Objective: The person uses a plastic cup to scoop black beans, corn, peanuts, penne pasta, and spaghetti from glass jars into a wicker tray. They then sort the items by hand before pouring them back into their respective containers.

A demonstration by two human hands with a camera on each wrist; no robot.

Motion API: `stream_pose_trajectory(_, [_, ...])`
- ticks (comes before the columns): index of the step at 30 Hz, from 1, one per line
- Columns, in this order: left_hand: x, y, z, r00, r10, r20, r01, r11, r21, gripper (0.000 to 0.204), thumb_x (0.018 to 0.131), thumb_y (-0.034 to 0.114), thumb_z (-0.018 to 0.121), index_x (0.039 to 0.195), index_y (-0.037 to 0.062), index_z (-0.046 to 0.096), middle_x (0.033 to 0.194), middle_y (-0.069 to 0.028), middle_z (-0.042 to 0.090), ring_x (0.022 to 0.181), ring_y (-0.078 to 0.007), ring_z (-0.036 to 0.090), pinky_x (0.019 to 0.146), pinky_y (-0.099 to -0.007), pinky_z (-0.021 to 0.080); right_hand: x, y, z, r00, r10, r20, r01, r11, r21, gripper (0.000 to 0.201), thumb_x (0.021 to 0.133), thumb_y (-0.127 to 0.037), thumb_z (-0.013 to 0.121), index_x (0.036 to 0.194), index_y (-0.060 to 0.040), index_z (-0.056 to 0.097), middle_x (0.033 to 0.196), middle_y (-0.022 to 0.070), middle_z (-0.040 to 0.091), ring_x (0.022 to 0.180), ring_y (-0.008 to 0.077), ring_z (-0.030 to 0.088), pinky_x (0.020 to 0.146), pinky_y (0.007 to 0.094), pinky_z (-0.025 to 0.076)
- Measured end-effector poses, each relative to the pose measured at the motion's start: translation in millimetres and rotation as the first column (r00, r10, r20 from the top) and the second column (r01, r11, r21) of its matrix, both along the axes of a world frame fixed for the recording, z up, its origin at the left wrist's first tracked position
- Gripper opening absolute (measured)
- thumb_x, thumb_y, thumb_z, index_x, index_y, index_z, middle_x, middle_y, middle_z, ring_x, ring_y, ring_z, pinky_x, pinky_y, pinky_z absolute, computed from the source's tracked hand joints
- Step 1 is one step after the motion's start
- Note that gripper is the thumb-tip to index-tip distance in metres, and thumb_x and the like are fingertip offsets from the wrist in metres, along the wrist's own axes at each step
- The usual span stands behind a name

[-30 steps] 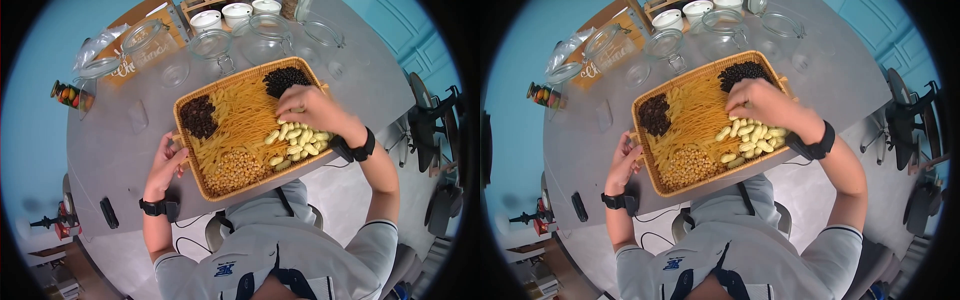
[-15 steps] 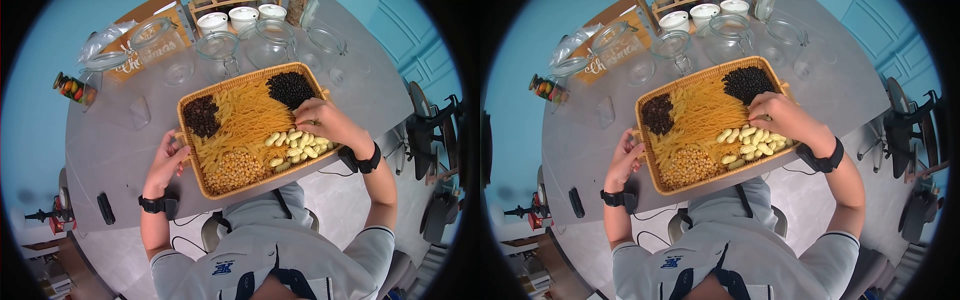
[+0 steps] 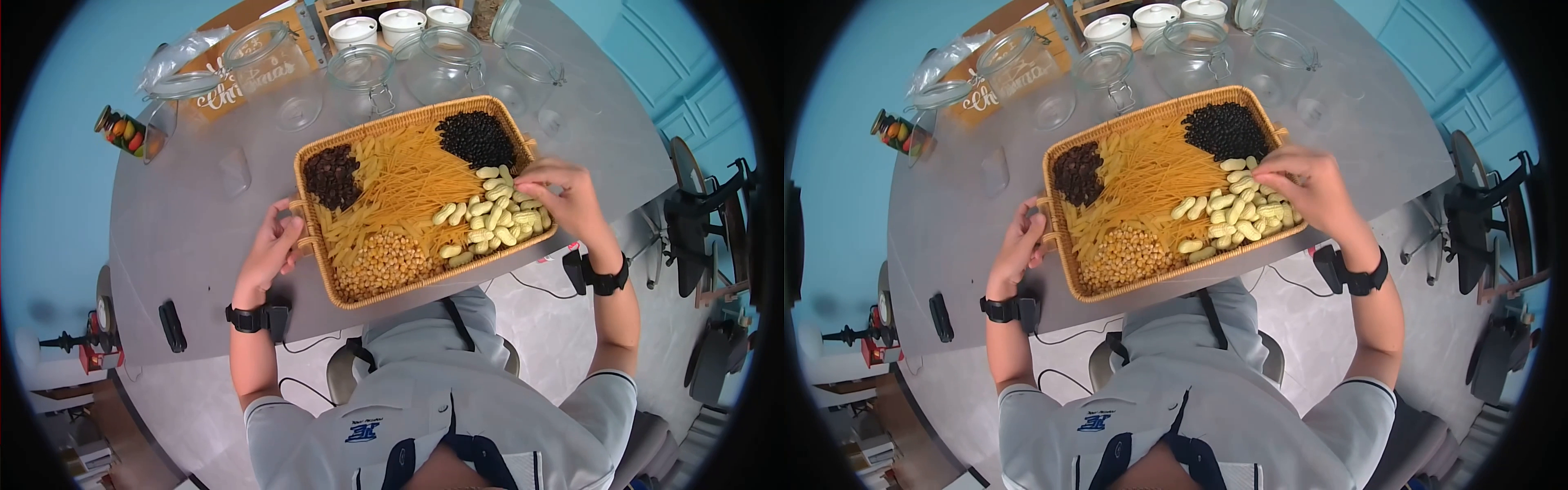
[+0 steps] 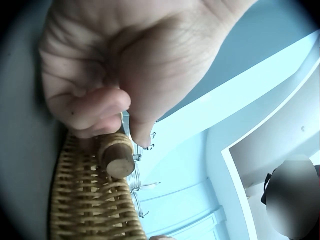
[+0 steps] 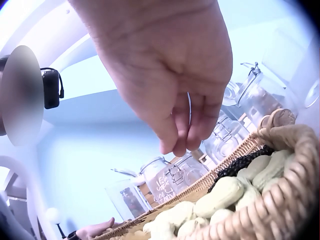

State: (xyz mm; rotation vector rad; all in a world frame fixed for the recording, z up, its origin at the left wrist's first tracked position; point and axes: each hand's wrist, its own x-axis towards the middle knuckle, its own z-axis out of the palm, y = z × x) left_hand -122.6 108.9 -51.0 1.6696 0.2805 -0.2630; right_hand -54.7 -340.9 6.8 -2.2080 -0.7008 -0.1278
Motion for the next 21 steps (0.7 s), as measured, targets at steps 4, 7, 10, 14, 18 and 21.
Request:
stream_pose_trajectory(4, [-7.8, 11.5, 2.1, 0.983, 0.100, 0.151, -0.108, 0.993, 0.041, 0.041, 0.108, 0.032, 0.054, 0.134, 0.0012, 0.048, 0.085, -0.0014, 0.058, 0.050, -0.0038, 0.046, 0.040, -0.0192, 0.032, -42.0, -10.6, 4.0, 1.000, -0.006, 0.020, 0.006, 1.000, 0.025, 0.008, 0.088, -0.007, 0.076, 0.094, -0.0011, 0.077, 0.087, 0.0092, 0.075, 0.081, 0.0188, 0.069, 0.071, 0.0294, 0.053])
stream_pose_trajectory(7, [-31.5, 27.9, 17.1, 0.962, 0.116, 0.246, -0.164, 0.969, 0.185, 0.027, 0.109, 0.026, 0.053, 0.115, 0.0010, 0.060, 0.089, -0.0044, 0.061, 0.055, -0.0052, 0.050, 0.042, -0.0203, 0.038, -72.9, -40.1, 6.4, 0.991, -0.014, -0.131, 0.014, 1.000, -0.001, 0.009, 0.086, -0.008, 0.079, 0.085, -0.0005, 0.076, 0.080, 0.0082, 0.073, 0.075, 0.0179, 0.068, 0.069, 0.0288, 0.051])
stream_pose_trajectory(10, [-70.2, 32.1, 35.0, 0.908, 0.141, 0.395, -0.221, 0.961, 0.164, 0.023, 0.108, 0.019, 0.055, 0.110, -0.0010, 0.066, 0.098, -0.0070, 0.066, 0.070, -0.0091, 0.061, 0.056, -0.0221, 0.049, -103.2, -58.1, -8.4, 0.937, -0.037, -0.346, 0.035, 0.999, -0.010, 0.010, 0.089, -0.007, 0.077, 0.082, -0.0002, 0.075, 0.080, 0.0066, 0.073, 0.073, 0.0155, 0.067, 0.068, 0.0288, 0.050])
stream_pose_trajectory(14, [-130.2, 56.2, 45.6, 0.801, 0.219, 0.557, -0.495, 0.764, 0.413, 0.028, 0.103, 0.013, 0.061, 0.127, -0.0004, 0.065, 0.115, -0.0102, 0.070, 0.104, -0.0196, 0.068, 0.090, -0.0326, 0.055, -135.8, -78.7, -85.2, 0.724, -0.121, -0.679, 0.178, 0.984, 0.015, 0.009, 0.093, -0.007, 0.071, 0.092, 0.0015, 0.075, 0.083, 0.0057, 0.075, 0.075, 0.0109, 0.066, 0.069, 0.0267, 0.051])
stream_pose_trajectory(18, [-185.0, 124.7, 31.0, 0.704, 0.405, 0.583, -0.693, 0.211, 0.690, 0.042, 0.095, 0.024, 0.072, 0.131, 0.0031, 0.064, 0.128, -0.0189, 0.064, 0.120, -0.0343, 0.061, 0.101, -0.0440, 0.049, -163.9, -105.0, -214.1, 0.596, -0.123, -0.794, 0.136, 0.989, -0.051, 0.017, 0.096, -0.004, 0.059, 0.103, 0.0021, 0.073, 0.082, 0.0055, 0.074, 0.074, 0.0112, 0.068, 0.066, 0.0258, 0.054])
stream_pose_trajectory(21, [-227.0, 185.9, -10.4, 0.721, 0.414, 0.555, -0.589, -0.055, 0.807, 0.049, 0.092, 0.029, 0.076, 0.133, 0.0054, 0.063, 0.135, -0.0199, 0.060, 0.128, -0.0356, 0.056, 0.106, -0.0476, 0.045, -186.1, -121.6, -305.0, 0.408, -0.151, -0.901, 0.162, 0.983, -0.091, 0.017, 0.094, -0.006, 0.063, 0.107, 0.0001, 0.073, 0.081, 0.0057, 0.074, 0.074, 0.0157, 0.071, 0.061, 0.0287, 0.057])
